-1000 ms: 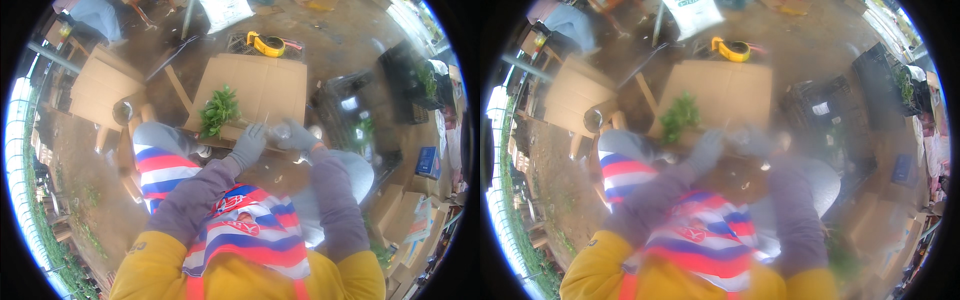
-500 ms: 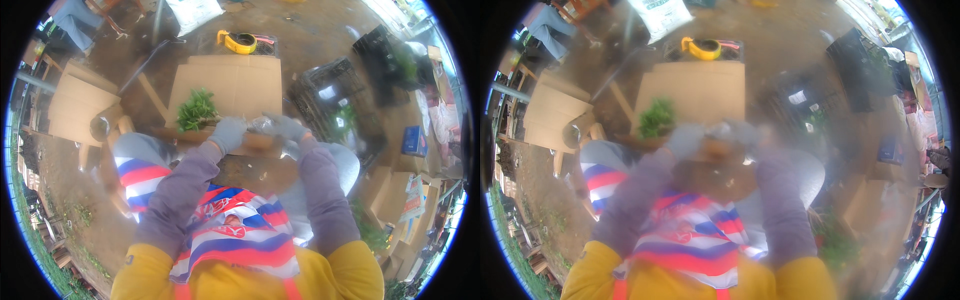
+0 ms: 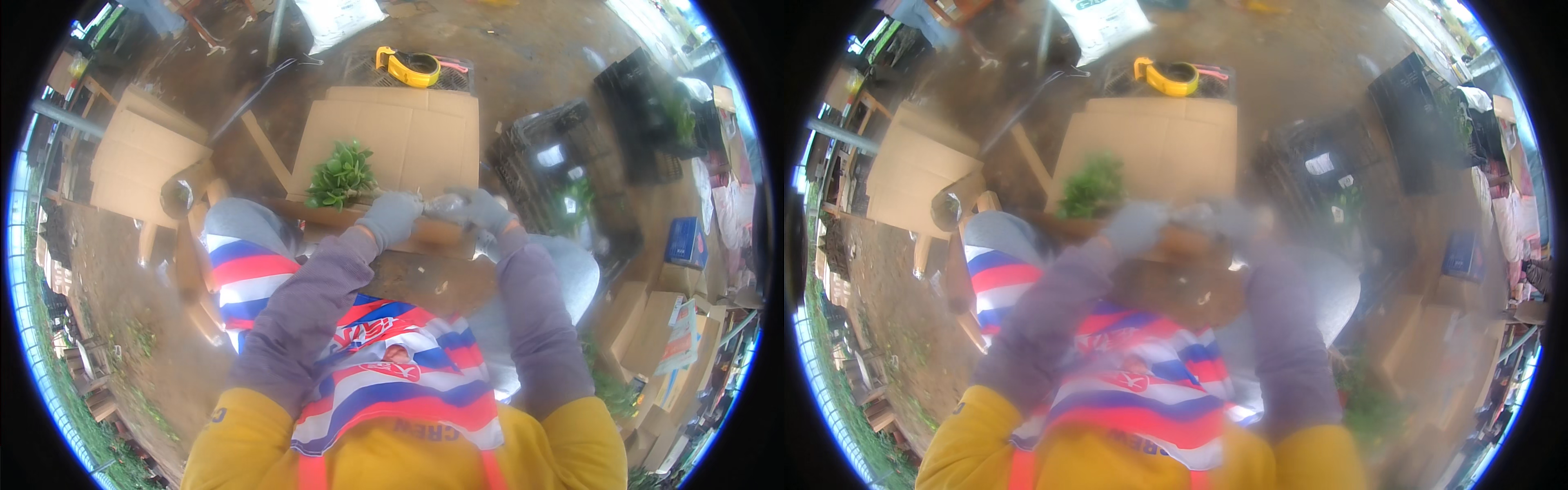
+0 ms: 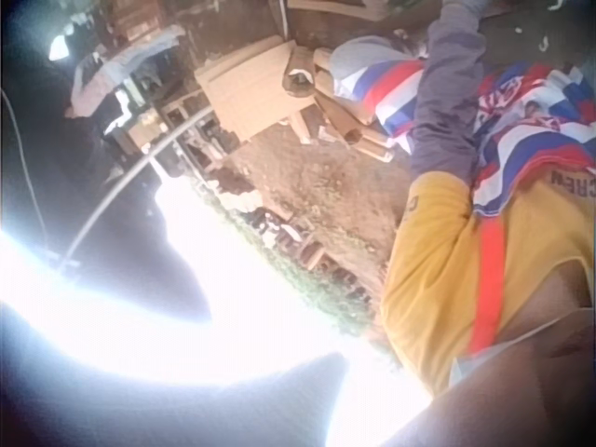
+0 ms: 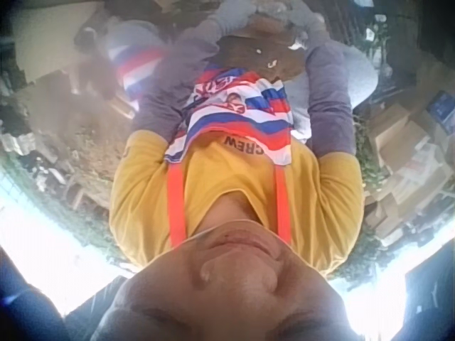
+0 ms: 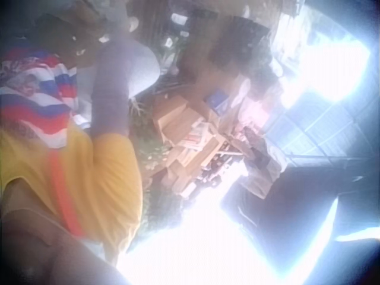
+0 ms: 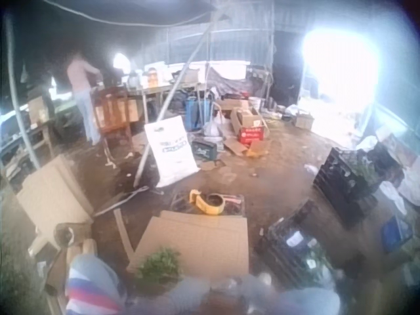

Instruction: The person packs small potted plants into cardboard boxes. They place each plant into a box, wrap it in brown paper, and seal the box with tape. The person repeats this process for multiple plants.

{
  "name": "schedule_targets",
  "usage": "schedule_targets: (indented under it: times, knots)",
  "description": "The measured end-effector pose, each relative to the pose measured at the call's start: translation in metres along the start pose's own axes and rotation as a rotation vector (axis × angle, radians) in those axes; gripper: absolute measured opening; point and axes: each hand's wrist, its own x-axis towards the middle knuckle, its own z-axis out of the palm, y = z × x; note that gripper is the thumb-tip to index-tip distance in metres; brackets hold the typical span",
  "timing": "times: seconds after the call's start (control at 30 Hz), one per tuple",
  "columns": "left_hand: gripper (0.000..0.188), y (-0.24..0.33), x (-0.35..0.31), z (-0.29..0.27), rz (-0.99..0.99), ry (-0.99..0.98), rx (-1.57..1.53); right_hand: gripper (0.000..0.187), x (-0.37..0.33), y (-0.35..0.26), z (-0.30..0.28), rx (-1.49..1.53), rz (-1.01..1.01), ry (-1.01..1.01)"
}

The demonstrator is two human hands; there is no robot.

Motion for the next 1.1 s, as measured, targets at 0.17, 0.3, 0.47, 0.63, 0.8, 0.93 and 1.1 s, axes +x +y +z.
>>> schedule_targets:
  times: [0.17, 0.3, 0.47, 0.63, 0.8, 0.93, 1.1]
  knots:
    - [0.018, -0.001, 0.011, -0.008, -0.030, -0.111, -0.013, 0.064, -0.014, 0.017, -0.012, -0.406, -0.554, 0.253]
    - [0.018, -0.007, 0.024, -0.019, -0.024, -0.187, 0.009, 0.062, -0.050, 0.003, -0.004, -0.134, -0.481, 0.289]
    - [0.018, -0.022, 0.039, -0.022, 0.061, -0.201, 0.015, 0.073, -0.042, 0.004, 0.071, -0.885, -0.533, 0.654]
    - [0.021, -0.042, 0.073, 0.001, 0.079, -0.327, 0.110, 0.085, 0.000, 0.035, 0.082, -1.158, -0.162, 0.652]
    - [0.026, -0.048, 0.087, 0.019, 0.047, -0.287, 0.057, 0.081, 0.018, 0.043, 0.066, -1.059, -0.227, 0.614]
    - [0.043, -0.026, 0.041, 0.015, -0.012, 0.073, -0.011, 0.077, 0.020, 0.042, 0.058, -1.178, -0.300, 0.618]
    - [0.051, 0.002, -0.013, -0.008, 0.215, 0.160, 0.186, 0.076, 0.022, 0.039, 0.054, -1.051, -0.215, 0.543]
